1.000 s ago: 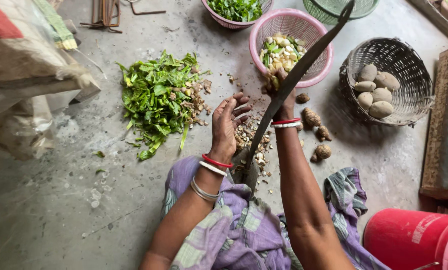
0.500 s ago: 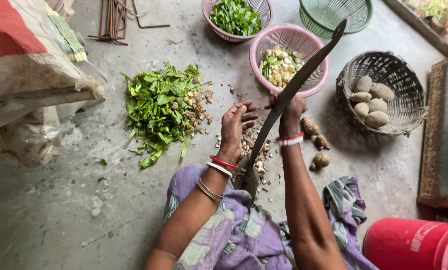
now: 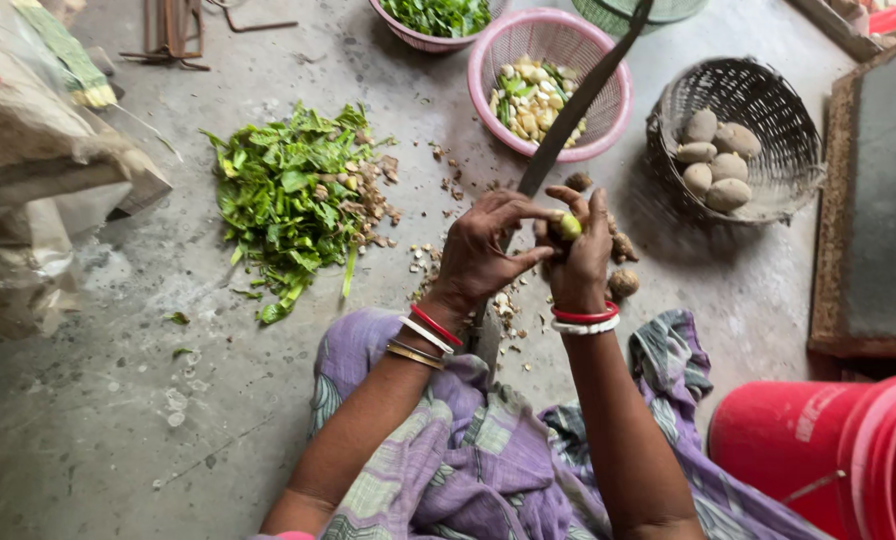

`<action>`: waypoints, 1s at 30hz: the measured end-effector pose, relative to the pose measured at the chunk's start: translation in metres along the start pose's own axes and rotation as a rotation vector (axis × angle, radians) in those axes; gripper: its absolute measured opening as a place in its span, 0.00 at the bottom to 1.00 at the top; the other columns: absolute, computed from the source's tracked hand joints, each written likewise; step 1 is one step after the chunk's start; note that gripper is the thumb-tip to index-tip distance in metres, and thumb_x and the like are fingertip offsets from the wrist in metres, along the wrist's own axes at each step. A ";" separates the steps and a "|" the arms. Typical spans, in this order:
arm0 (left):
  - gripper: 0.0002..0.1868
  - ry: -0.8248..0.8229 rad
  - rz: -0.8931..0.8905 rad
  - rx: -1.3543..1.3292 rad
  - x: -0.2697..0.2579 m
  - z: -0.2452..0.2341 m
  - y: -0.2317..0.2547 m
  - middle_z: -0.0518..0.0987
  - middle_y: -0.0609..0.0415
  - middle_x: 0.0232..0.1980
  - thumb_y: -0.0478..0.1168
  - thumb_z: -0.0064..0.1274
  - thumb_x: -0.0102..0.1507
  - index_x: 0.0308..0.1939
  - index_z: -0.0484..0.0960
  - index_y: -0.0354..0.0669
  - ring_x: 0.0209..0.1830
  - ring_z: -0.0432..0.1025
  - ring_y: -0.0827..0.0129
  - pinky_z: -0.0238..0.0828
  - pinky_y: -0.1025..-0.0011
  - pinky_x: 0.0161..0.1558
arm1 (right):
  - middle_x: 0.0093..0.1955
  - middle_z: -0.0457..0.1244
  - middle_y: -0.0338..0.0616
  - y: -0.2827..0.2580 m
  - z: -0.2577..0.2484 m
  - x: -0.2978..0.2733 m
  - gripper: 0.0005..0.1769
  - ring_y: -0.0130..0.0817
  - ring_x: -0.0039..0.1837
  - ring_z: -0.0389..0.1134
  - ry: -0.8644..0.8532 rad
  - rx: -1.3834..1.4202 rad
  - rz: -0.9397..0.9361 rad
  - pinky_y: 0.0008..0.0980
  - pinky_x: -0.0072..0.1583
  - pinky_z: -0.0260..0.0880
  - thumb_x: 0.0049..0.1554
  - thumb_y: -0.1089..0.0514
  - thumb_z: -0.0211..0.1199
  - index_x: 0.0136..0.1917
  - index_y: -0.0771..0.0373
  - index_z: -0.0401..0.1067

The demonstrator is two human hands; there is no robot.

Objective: The person sits on the floor and uses a curved blade to peel small root vegetables. They hold each vegetable in one hand and scrape the skin off with the blade, placing the peeled pieces into a nearby pink basket.

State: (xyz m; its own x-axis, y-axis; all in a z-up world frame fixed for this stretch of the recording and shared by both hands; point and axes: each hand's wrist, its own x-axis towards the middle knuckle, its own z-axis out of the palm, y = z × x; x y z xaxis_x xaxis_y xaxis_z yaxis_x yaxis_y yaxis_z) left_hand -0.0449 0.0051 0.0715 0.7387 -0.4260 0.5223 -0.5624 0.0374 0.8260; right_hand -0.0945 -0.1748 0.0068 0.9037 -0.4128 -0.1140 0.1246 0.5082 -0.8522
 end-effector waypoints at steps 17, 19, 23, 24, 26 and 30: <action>0.14 -0.097 -0.504 -0.876 -0.017 0.008 -0.042 0.86 0.54 0.39 0.35 0.67 0.61 0.49 0.86 0.35 0.36 0.78 0.77 0.79 0.77 0.40 | 0.57 0.69 0.41 -0.040 0.029 -0.066 0.19 0.23 0.56 0.70 -0.104 -0.437 -0.209 0.21 0.56 0.71 0.63 0.66 0.63 0.67 0.68 0.71; 0.13 -0.092 -0.514 -0.870 -0.017 0.006 -0.043 0.86 0.53 0.39 0.35 0.66 0.61 0.49 0.86 0.34 0.36 0.79 0.76 0.79 0.77 0.40 | 0.57 0.68 0.41 -0.036 0.028 -0.064 0.21 0.23 0.53 0.68 -0.125 -0.350 -0.169 0.22 0.52 0.69 0.63 0.65 0.64 0.68 0.68 0.71; 0.11 -0.044 -0.528 -0.815 -0.014 0.007 -0.041 0.86 0.52 0.38 0.34 0.67 0.60 0.45 0.87 0.34 0.34 0.79 0.75 0.80 0.75 0.39 | 0.58 0.68 0.41 -0.030 0.027 -0.060 0.22 0.24 0.55 0.69 -0.135 -0.261 -0.118 0.22 0.55 0.71 0.62 0.64 0.64 0.69 0.68 0.69; 0.10 -0.024 -0.500 -0.755 -0.015 0.008 -0.039 0.87 0.52 0.38 0.34 0.67 0.61 0.44 0.87 0.35 0.35 0.80 0.75 0.80 0.76 0.40 | 0.58 0.68 0.41 -0.029 0.026 -0.058 0.22 0.25 0.55 0.69 -0.134 -0.220 -0.096 0.22 0.55 0.71 0.62 0.64 0.64 0.69 0.68 0.69; 0.07 0.013 -0.440 -0.635 -0.014 0.011 -0.037 0.87 0.52 0.38 0.34 0.66 0.62 0.42 0.89 0.35 0.36 0.80 0.75 0.80 0.77 0.42 | 0.58 0.68 0.42 -0.026 0.026 -0.055 0.22 0.26 0.55 0.69 -0.129 -0.141 -0.057 0.23 0.53 0.71 0.64 0.62 0.63 0.70 0.68 0.69; 0.07 0.071 -0.405 -0.498 -0.010 0.011 -0.038 0.86 0.52 0.38 0.31 0.66 0.59 0.41 0.89 0.34 0.37 0.81 0.75 0.81 0.77 0.43 | 0.60 0.68 0.44 -0.021 0.029 -0.049 0.22 0.27 0.57 0.70 -0.145 -0.214 -0.083 0.26 0.56 0.73 0.64 0.60 0.62 0.69 0.69 0.69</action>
State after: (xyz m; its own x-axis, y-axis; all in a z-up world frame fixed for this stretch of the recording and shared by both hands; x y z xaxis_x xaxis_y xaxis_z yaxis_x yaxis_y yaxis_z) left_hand -0.0351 -0.0022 0.0330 0.8887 -0.4340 0.1476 -0.0072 0.3088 0.9511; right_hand -0.1293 -0.1437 0.0452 0.9452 -0.3256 0.0222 0.1253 0.2993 -0.9459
